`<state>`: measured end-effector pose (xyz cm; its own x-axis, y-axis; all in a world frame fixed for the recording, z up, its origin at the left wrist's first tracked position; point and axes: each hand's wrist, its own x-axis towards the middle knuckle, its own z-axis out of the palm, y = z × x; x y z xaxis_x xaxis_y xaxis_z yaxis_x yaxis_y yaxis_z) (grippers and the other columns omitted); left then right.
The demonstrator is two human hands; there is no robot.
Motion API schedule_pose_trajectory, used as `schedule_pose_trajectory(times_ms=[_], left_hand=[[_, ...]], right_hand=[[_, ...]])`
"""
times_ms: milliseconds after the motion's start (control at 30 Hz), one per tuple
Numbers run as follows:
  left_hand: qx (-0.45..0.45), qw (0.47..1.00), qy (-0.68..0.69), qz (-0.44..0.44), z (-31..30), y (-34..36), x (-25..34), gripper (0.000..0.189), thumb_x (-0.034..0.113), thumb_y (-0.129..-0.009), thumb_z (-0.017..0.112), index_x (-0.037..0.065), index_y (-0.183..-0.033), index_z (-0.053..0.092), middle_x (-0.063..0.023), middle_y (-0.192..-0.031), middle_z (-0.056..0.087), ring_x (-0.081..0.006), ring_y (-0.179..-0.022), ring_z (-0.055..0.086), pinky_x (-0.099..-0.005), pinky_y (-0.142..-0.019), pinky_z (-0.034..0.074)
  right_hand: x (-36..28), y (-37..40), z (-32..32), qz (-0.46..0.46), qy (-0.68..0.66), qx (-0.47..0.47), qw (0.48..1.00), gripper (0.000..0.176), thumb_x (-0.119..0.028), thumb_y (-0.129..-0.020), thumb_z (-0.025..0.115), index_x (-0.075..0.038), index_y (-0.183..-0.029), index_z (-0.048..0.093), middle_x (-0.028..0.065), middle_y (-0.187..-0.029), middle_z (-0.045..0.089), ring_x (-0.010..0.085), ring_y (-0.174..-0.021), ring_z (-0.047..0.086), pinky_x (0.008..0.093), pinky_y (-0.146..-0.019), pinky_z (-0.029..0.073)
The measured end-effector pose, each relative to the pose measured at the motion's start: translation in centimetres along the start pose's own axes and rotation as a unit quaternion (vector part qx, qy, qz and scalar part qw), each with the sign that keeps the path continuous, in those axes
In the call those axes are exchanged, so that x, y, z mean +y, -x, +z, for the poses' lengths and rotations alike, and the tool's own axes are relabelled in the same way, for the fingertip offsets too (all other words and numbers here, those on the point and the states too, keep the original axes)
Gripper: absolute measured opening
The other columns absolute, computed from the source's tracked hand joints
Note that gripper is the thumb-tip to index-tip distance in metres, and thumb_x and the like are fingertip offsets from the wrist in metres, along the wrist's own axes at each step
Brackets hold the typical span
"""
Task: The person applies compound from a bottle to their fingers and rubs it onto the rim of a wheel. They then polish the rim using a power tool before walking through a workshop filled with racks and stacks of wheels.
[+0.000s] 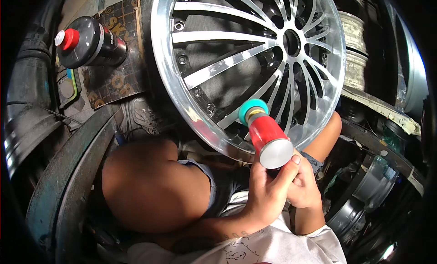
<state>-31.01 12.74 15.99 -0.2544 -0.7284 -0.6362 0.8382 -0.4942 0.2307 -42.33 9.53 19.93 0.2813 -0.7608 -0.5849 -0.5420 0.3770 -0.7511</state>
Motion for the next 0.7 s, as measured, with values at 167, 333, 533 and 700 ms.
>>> schedule_pose_trajectory(times_ms=[167,333,533,700], left_hand=[[0.029,0.999,0.010,0.028,-0.2,0.3,-0.4,0.040,0.018,-0.098,0.069,-0.006,-0.127,0.058,-0.0125,-0.111,0.066,-0.0192,-0.102,0.064,-0.0351,-0.090,0.051],[0.069,0.995,-0.017,0.067,-0.3,0.1,-0.6,0.039,0.017,-0.096,0.069,-0.006,-0.126,0.059,-0.0153,-0.112,0.066,-0.0215,-0.103,0.064,-0.0361,-0.091,0.051],[0.068,0.995,-0.007,0.079,-0.1,-0.1,-0.6,0.040,0.016,-0.094,0.068,-0.006,-0.126,0.057,-0.0170,-0.113,0.065,-0.0231,-0.104,0.065,-0.0364,-0.093,0.051],[0.052,0.996,0.022,0.063,-0.2,-0.2,-0.2,0.043,0.016,-0.093,0.064,-0.006,-0.128,0.054,-0.0173,-0.113,0.065,-0.0236,-0.106,0.064,-0.0359,-0.095,0.050]], right_hand=[[0.8,-0.1,0.1,-0.007,-0.038,-0.019,0.999,0.061,-0.016,-0.084,0.076,0.001,-0.139,0.056,0.0122,-0.124,0.068,0.0190,-0.109,0.066,0.0310,-0.094,0.051],[1.6,0.1,0.5,-0.019,-0.001,0.000,1.000,0.066,-0.016,-0.082,0.076,0.001,-0.142,0.055,0.0130,-0.128,0.068,0.0170,-0.097,0.070,0.0281,-0.083,0.053],[1.1,0.0,-0.7,-0.007,0.071,-0.056,0.996,0.074,-0.013,-0.074,0.075,0.000,-0.143,0.053,0.0170,-0.122,0.071,0.0214,-0.061,0.072,0.0319,-0.056,0.054],[0.0,-1.6,-1.3,-0.032,0.125,-0.116,0.985,0.077,-0.014,-0.070,0.076,0.000,-0.142,0.053,0.0193,-0.102,0.073,0.0282,-0.055,0.069,0.0354,-0.053,0.053]])
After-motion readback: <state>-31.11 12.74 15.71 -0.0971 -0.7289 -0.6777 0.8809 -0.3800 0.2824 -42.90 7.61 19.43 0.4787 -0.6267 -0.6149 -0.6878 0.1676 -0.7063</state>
